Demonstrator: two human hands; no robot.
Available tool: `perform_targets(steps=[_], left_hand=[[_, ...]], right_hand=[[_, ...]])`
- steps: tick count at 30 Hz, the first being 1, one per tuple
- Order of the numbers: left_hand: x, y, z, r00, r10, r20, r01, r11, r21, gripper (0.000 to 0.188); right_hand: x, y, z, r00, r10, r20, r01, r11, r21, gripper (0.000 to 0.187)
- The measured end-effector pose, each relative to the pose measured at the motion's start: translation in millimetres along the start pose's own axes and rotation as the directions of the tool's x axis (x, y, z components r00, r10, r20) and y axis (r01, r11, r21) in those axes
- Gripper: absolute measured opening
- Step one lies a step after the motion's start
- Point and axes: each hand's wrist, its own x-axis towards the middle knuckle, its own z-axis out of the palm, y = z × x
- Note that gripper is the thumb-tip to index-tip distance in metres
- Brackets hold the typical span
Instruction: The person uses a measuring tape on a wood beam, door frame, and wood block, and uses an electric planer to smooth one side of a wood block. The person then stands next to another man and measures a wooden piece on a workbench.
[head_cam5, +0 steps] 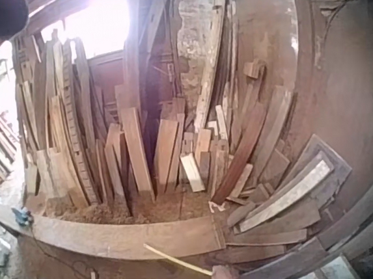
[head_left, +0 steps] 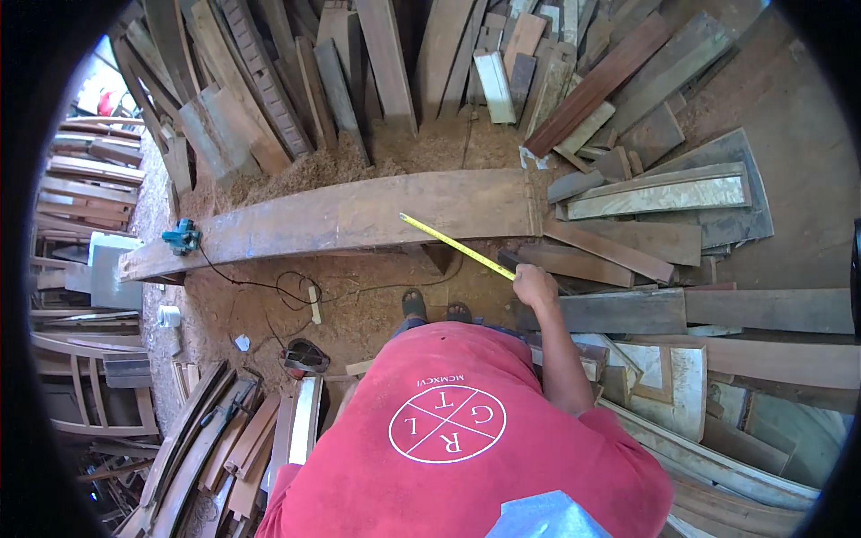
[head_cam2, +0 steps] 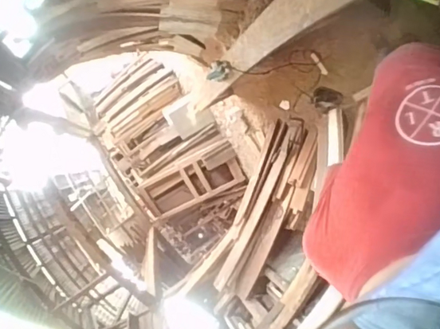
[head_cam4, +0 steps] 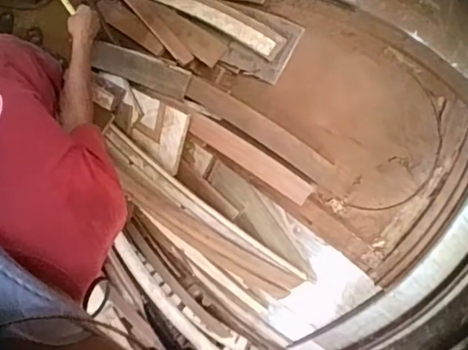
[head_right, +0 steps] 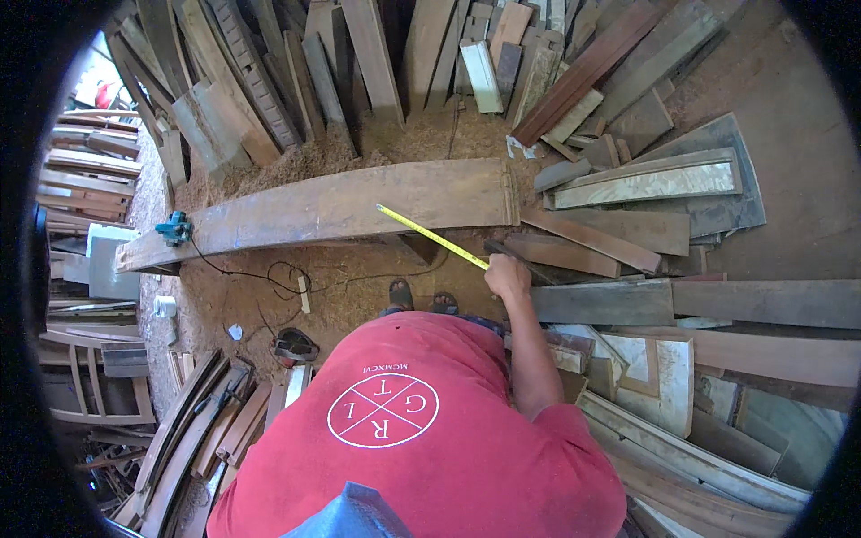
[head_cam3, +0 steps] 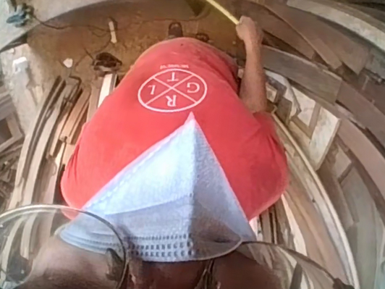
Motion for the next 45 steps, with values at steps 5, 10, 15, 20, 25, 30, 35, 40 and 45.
perform_targets(steps=[5,10,15,20,25,30,35,40,45], left_hand=[[-20,25,6,0.997,-0.054,-0.051,0.055,0.998,0.006,0.043],[-36,55,-23,0.982,-0.034,-0.188,0.015,0.995,-0.101,0.043],[-30,96,-68,0.95,0.1,-0.295,-0.165,0.965,-0.204,0.043],[-34,109,-72,0.947,0.097,-0.305,-0.164,0.965,-0.204,0.043],[-28,80,-50,0.979,0.056,-0.195,-0.071,0.995,-0.071,0.042],[-9,64,-38,0.997,0.037,-0.069,-0.036,0.999,0.027,0.042],[-2,85,-66,0.992,0.114,-0.058,-0.112,0.993,0.036,0.041],[11,106,-108,0.981,0.186,-0.061,-0.183,0.982,0.056,0.041],[31,119,-143,0.971,0.237,-0.03,-0.233,0.967,0.1,0.041]], right_hand=[[-4,12,-6,1.0,-0.013,-0.004,0.013,1.0,-0.023,0.024],[-5,8,-14,0.999,-0.04,-0.001,0.04,0.999,0.025,0.023],[-8,13,-23,0.999,0.046,-0.019,-0.043,0.991,0.13,0.02],[-9,25,-7,0.999,0.01,-0.032,-0.008,0.997,0.075,0.023],[-18,27,-6,0.999,0.022,0.027,-0.024,0.996,0.083,0.024],[-20,21,-6,0.998,0.013,0.058,-0.018,0.997,0.08,0.027],[-27,24,2,0.999,0.047,0.001,-0.047,0.986,0.16,0.022],[-33,20,20,0.998,0.044,-0.043,-0.035,0.978,0.207,0.018],[-41,2,26,0.998,0.062,0.008,-0.061,0.958,0.281,0.019]])
